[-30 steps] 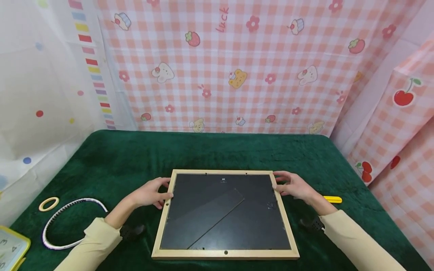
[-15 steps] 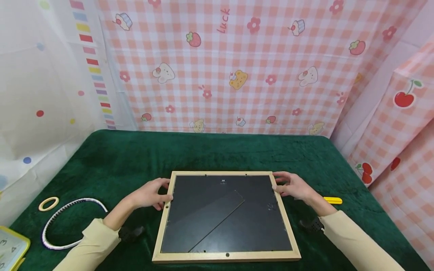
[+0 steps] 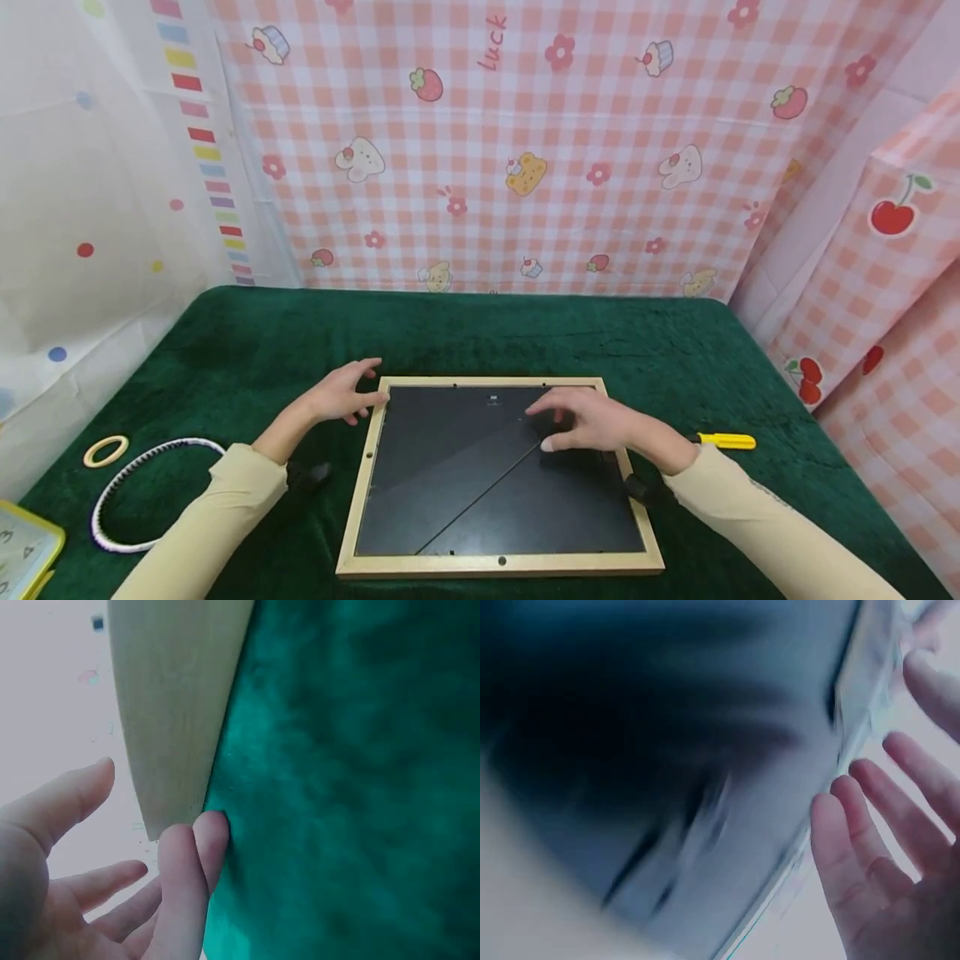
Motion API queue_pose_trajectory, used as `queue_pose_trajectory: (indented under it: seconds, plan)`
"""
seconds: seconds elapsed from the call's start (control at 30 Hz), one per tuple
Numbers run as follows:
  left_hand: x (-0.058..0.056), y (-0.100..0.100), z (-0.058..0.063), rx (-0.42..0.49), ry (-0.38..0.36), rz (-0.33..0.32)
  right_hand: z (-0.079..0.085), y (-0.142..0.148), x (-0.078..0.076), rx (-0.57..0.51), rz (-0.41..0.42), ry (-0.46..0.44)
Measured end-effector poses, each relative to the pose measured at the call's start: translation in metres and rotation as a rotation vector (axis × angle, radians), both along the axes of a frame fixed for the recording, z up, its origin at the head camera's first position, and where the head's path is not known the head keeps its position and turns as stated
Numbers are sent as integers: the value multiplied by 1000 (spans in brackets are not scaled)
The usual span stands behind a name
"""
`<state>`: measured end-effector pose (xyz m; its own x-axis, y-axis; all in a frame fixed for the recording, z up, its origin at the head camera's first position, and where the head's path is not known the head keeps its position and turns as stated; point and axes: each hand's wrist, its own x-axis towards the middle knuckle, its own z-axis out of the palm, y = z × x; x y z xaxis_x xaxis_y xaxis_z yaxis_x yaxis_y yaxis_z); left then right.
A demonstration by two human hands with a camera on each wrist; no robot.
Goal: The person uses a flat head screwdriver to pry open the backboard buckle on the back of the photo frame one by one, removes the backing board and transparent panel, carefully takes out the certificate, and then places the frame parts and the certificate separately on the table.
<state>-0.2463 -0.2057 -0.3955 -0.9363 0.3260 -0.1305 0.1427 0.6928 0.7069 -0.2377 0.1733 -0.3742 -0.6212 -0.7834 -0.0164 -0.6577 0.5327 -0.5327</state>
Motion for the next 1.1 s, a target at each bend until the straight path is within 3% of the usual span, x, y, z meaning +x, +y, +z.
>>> queue_pose_trajectory:
  seconds: [0.13, 0.33, 0.8, 1.1]
  plan:
    - [-10, 4, 2, -2, -22, -43, -1, -26, 8, 156, 141, 72]
    - [-14, 6, 3, 20, -43, -62, -1, -41, 11, 260, 180, 180]
    - [-13, 6, 2, 25, -33, -68, -2, -47, 4, 246, 159, 126]
    - [-13, 4, 0, 24, -35, -63, -4, -48, 2, 257, 185, 139]
